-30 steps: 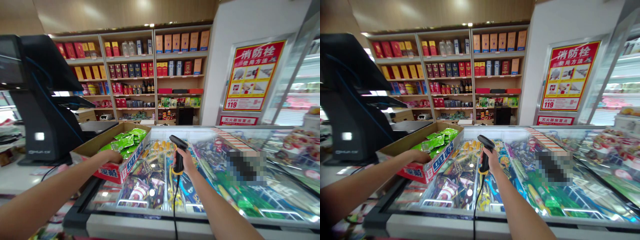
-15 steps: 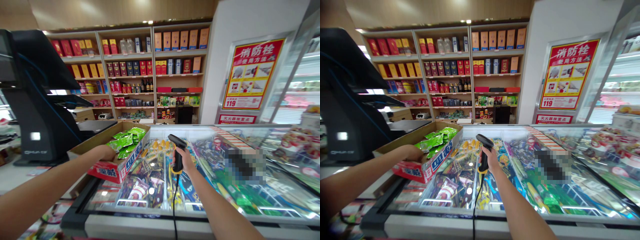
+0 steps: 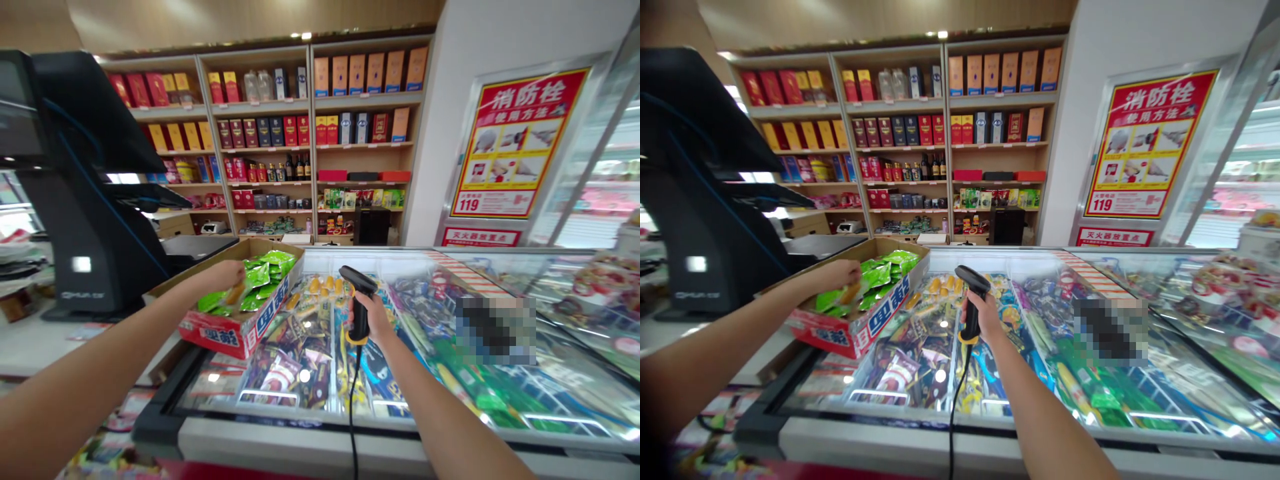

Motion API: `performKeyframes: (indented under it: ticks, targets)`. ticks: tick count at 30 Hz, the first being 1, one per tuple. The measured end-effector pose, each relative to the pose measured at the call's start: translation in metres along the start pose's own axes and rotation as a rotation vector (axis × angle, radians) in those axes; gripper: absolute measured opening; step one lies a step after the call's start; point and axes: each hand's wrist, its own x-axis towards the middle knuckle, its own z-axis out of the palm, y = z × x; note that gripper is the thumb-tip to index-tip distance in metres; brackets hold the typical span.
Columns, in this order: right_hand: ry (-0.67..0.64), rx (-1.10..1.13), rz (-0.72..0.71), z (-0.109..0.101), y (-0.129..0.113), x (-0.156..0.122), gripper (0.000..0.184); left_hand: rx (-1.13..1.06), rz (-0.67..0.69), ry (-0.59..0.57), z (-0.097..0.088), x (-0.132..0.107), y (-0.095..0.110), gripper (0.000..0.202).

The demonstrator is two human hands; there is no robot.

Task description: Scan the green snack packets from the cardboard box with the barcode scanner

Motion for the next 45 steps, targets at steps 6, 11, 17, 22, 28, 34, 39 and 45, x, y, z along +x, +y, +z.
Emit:
performKeyframes:
  ticks: [6, 11, 17, 22, 28, 34, 39, 45]
  targets:
    - [-0.02, 0.008, 0.014, -0.001, 0.002, 0.001, 0.03, -1.119, -0.172, 0.027, 0.057, -0.036, 0.077, 0.008]
    - [-0.024, -0.003, 0.002, -0.004, 0.004, 0.002, 0.032, -1.632, -0.401, -0.082, 0.129, -0.044, 0.101, 0.015]
    - [-0.078, -0.042, 0.0, -0.002, 0.006, 0.0, 0.032, -1.914, -0.304, -0.171, 0.176, -0.035, 0.072, 0.013]
    - [-0.127, -0.059, 0.02, 0.003, 0.006, -0.004, 0.032, -1.98, -0.236, -0.242, 0.185, -0.034, 0.056, 0.011]
    - [-0.245, -0.062, 0.133, 0.003, 0.006, -0.009, 0.035, -2.101, -0.303, -0.468, 0.174, -0.035, 0.056, 0.011]
    - [-0.441, -0.157, 0.32, 0.005, 0.008, -0.016, 0.033, -2.176, -0.344, -0.44, 0.172, -0.035, 0.056, 0.014]
    - [-0.423, -0.204, 0.299, 0.006, 0.014, -0.015, 0.033, -2.165, -0.334, -0.432, 0.169, -0.035, 0.056, 0.014]
    - [-0.408, -0.245, 0.271, 0.008, 0.014, -0.016, 0.034, -2.183, -0.385, -0.41, 0.168, -0.036, 0.058, 0.017]
